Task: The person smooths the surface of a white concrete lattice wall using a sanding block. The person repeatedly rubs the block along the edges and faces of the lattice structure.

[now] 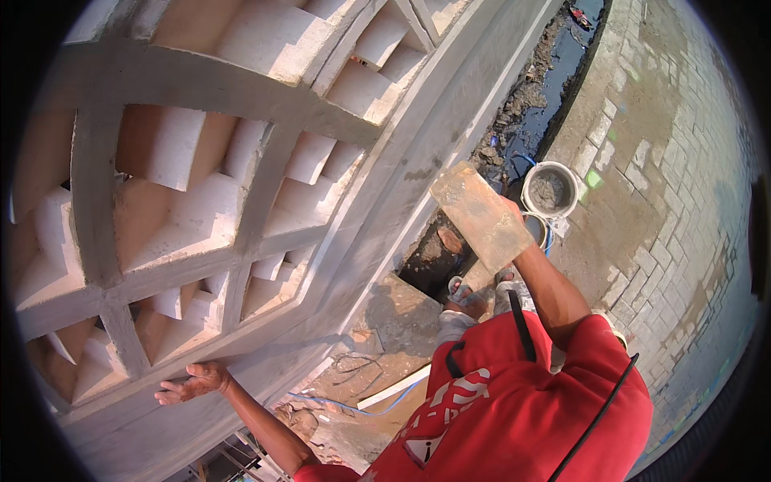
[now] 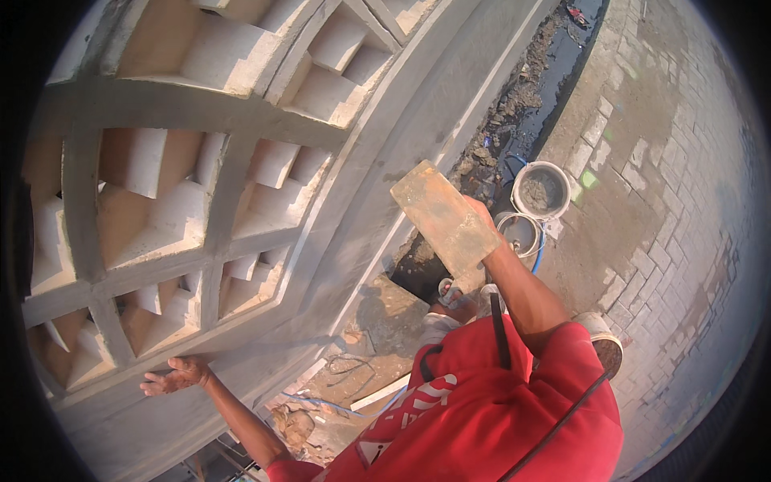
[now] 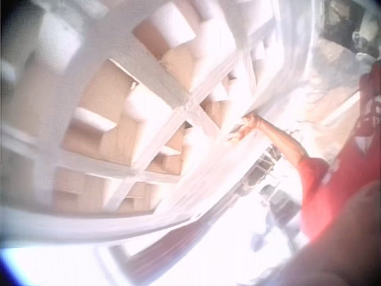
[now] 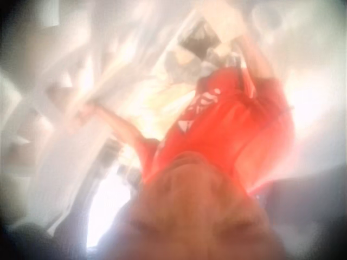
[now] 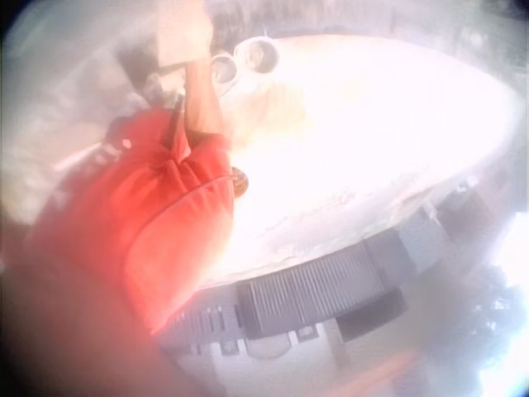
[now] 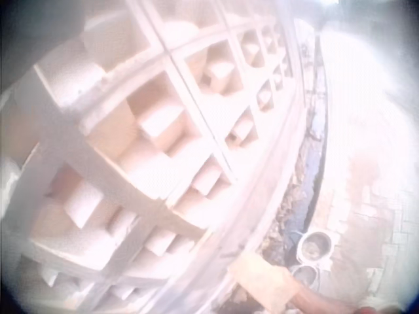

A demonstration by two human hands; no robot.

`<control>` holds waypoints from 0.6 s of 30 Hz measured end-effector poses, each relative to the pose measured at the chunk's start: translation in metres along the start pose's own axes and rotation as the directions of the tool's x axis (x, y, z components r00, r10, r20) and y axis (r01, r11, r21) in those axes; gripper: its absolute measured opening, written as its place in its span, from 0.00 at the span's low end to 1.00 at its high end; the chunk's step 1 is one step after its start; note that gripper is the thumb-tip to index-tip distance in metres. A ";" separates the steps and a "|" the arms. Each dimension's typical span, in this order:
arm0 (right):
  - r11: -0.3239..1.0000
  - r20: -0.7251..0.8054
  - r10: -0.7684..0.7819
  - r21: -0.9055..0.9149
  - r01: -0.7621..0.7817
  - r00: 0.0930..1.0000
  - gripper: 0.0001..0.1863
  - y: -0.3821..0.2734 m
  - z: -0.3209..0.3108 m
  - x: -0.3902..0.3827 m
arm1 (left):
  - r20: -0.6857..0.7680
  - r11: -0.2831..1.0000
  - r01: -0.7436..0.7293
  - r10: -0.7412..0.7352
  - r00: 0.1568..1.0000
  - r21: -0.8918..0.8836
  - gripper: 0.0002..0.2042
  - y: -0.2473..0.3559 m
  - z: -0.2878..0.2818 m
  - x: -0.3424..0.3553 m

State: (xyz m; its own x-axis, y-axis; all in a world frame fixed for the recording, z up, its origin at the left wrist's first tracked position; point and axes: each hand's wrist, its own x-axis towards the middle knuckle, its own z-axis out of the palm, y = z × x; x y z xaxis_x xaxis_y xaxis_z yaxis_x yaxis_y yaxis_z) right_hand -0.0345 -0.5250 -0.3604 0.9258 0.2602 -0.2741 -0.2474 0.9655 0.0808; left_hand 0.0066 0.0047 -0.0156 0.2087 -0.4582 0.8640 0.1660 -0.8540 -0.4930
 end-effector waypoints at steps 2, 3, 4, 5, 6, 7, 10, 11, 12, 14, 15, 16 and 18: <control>0.995 0.015 -0.085 -0.050 0.086 0.996 0.18 -0.013 -0.026 -0.023 | -0.013 1.000 0.010 -0.010 1.000 -0.019 0.32 0.000 0.002 0.000; 0.990 0.021 -0.123 -0.072 0.124 0.992 0.19 -0.018 -0.037 -0.033 | -0.016 1.000 0.007 -0.007 1.000 -0.002 0.32 -0.004 0.004 -0.003; 0.976 0.004 -0.150 -0.161 0.149 0.989 0.21 -0.027 -0.034 -0.046 | -0.007 1.000 -0.002 0.003 1.000 0.021 0.32 -0.009 0.001 -0.005; 0.951 -0.020 -0.184 -0.256 0.173 0.983 0.22 -0.035 -0.040 -0.060 | 0.012 0.998 -0.028 0.028 1.000 0.047 0.31 -0.009 0.001 -0.007; 0.919 -0.104 -0.217 -0.358 0.167 0.971 0.28 -0.044 -0.075 -0.079 | 0.022 0.996 -0.046 0.044 0.999 0.072 0.30 -0.011 0.001 -0.008; 0.906 -0.245 -0.266 -0.393 0.155 0.932 0.28 -0.050 -0.104 -0.100 | 0.018 0.999 0.006 -0.006 1.000 0.038 0.30 -0.022 0.001 -0.017; 0.870 -0.577 -0.381 -0.489 0.069 0.723 0.26 -0.069 -0.193 -0.146 | 0.013 0.997 0.073 -0.073 0.997 -0.011 0.29 -0.036 0.008 -0.038; 0.862 -0.658 -0.403 -0.506 0.024 0.636 0.24 -0.070 -0.229 -0.161 | 0.015 0.998 0.062 -0.062 0.998 -0.019 0.29 -0.033 0.010 -0.040; 0.853 -0.719 -0.428 -0.522 -0.017 0.548 0.23 -0.073 -0.247 -0.164 | 0.010 0.998 0.053 -0.053 0.999 -0.029 0.29 -0.026 0.017 -0.042; 0.899 -0.808 -0.339 -0.429 -0.088 0.482 0.18 -0.075 -0.281 -0.159 | 0.015 0.999 0.032 -0.031 0.999 -0.041 0.29 -0.016 0.020 -0.043; 0.918 -0.846 -0.293 -0.379 -0.117 0.444 0.16 -0.074 -0.296 -0.157 | 0.011 0.999 0.018 -0.018 1.000 -0.048 0.29 -0.009 0.025 -0.045; 0.906 -0.854 -0.287 -0.390 -0.167 0.434 0.14 -0.074 -0.313 -0.150 | 0.016 0.998 0.006 -0.005 1.000 -0.058 0.29 -0.003 0.028 -0.046; 0.878 -0.868 -0.273 -0.401 -0.261 0.415 0.11 -0.077 -0.363 -0.129 | 0.020 0.997 -0.022 0.023 1.000 -0.077 0.29 0.015 0.038 -0.045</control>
State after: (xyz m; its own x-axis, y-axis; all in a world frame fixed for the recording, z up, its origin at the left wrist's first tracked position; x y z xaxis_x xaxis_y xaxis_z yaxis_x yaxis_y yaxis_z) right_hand -0.2391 -0.6303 -0.6791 0.2039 -0.1500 -0.9674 -0.5732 0.7828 -0.2421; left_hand 0.0358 0.0216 -0.0663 0.2317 -0.4730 0.8500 0.0870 -0.8602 -0.5024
